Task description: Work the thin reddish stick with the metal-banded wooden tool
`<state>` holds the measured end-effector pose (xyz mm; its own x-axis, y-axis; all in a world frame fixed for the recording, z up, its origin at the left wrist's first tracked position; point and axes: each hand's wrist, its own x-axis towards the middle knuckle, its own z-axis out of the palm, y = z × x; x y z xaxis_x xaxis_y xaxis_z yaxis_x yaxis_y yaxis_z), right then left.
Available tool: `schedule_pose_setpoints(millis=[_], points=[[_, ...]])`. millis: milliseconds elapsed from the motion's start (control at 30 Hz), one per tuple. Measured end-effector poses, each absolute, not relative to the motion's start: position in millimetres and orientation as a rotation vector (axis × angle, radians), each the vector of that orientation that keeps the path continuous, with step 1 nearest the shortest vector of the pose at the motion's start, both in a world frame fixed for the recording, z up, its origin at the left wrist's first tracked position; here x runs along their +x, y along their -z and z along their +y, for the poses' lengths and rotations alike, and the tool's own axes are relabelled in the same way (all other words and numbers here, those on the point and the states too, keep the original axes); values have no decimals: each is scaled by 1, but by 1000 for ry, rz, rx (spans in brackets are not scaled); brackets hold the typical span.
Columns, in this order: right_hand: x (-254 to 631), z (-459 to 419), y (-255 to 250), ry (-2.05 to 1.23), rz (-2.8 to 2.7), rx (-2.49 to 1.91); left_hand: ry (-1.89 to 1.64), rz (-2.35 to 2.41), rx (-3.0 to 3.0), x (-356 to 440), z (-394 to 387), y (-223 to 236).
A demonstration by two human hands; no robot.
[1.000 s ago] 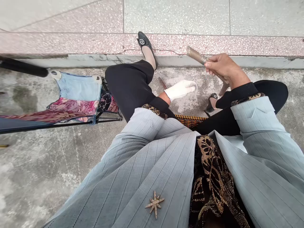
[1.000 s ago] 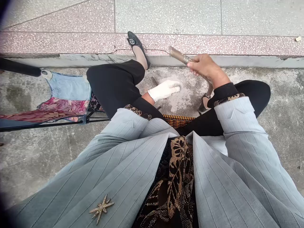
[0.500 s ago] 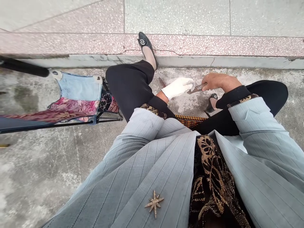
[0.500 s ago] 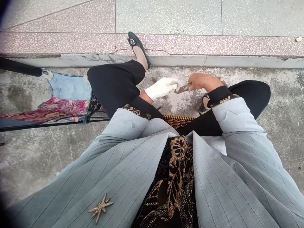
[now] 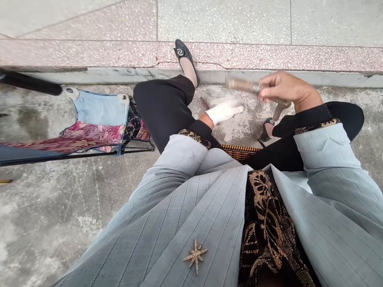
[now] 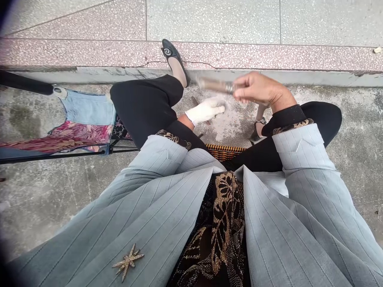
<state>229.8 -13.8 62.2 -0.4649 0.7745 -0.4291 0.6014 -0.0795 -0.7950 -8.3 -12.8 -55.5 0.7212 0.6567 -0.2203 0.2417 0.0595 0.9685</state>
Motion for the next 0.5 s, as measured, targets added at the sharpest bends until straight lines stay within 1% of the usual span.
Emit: schedule_pose_setpoints(millis=[100, 200, 267, 367, 433, 500], points=[[232, -8, -50, -1211, -1907, -1748, -303, 728, 1423, -4, -22, 48], [230, 0, -30, -874, -2155, -2062, -308, 732, 1460, -3, -25, 42], [227, 4, -18, -749, -2348, -2169, -306, 756, 1518, -5, -24, 42], [221, 5, -8, -767, -2582, -2200, -334, 807, 1641, -9, -21, 43], [217, 1, -8, -847, -2724, -2176, -357, 827, 1730, -11, -18, 42], [213, -4, -12, -1000, -2819, -2106, -347, 843, 1796, -14, -16, 40]])
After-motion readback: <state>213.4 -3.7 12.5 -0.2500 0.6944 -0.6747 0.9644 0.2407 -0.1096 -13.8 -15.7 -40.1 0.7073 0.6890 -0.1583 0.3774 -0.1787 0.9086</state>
